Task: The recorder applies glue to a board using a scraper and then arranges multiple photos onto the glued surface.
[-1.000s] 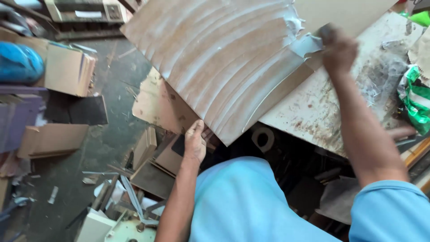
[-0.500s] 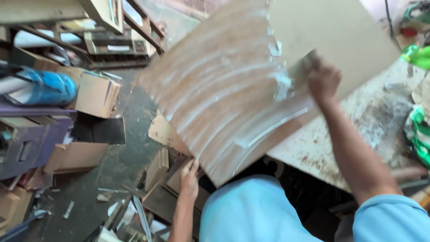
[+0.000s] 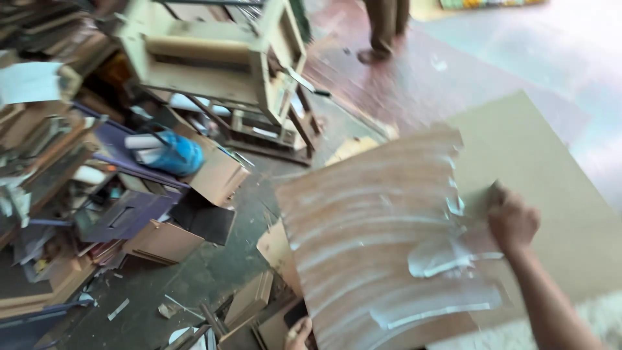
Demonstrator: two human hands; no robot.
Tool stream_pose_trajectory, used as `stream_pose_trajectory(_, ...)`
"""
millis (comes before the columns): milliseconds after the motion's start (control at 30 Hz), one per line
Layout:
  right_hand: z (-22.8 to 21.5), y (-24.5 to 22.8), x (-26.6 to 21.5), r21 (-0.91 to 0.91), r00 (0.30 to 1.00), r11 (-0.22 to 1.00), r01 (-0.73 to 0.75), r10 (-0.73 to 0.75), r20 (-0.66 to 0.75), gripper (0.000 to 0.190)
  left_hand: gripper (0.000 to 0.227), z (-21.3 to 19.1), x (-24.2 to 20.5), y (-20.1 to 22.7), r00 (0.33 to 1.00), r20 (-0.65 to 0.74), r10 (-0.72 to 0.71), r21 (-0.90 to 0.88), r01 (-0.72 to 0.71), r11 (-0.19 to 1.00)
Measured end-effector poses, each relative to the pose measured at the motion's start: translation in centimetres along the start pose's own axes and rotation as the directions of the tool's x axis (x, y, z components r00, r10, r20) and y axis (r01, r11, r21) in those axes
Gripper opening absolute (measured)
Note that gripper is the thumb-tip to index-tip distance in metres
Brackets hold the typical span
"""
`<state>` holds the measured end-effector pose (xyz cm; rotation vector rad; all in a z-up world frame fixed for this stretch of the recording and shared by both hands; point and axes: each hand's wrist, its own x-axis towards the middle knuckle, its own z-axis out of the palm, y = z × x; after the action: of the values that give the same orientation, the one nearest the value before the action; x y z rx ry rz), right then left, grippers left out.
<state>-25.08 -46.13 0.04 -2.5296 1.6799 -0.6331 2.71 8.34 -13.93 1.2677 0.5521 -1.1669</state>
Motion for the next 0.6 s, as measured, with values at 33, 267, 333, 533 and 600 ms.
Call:
stream_pose_trajectory(33, 1.8, -1.3, -1.3, 0.007, 1.0, 1.0, 0.015, -0.015, -0.007, 0.013, 0.03, 0.4, 0.2, 0.1, 1.0, 0.001, 0.012, -0.013, -0.012, 1.0)
stream_pose_trajectory(267, 1.7, -12.5, -9.0, 0.264, 0.951, 0.929, 0.26, -0.294, 0.097, 0.033, 0.031, 3.0, -1.0, 0.2, 0.997, -0.07, 0.035, -0.15, -0.046, 0.988)
stream_pose_trajectory(333, 5.8, -7.2, -8.3, 0.332, 0.955, 0.92, 0.209, -0.265, 0.132, 0.038, 0.033, 4.2, -1.9, 1.2, 0.996, -0.06, 0.064, -0.15, -0.072, 0.986)
stream_pose_trajectory(533, -1.4, 2.5, -5.1, 0.188, 0.936, 0.926, -0.328, 0.29, 0.201, 0.042, 0.04, 5.6, -2.5, 1.7, 0.968, -0.022, 0.248, -0.18, -0.248, 0.952)
stream_pose_trajectory(600, -4.3, 4.3, -4.7, 0.315, 0.911, 0.855, -0.412, 0.376, 0.171, 0.044, 0.039, 6.6, -2.6, 2.1, 0.978, -0.07, 0.195, -0.203, -0.206, 0.957)
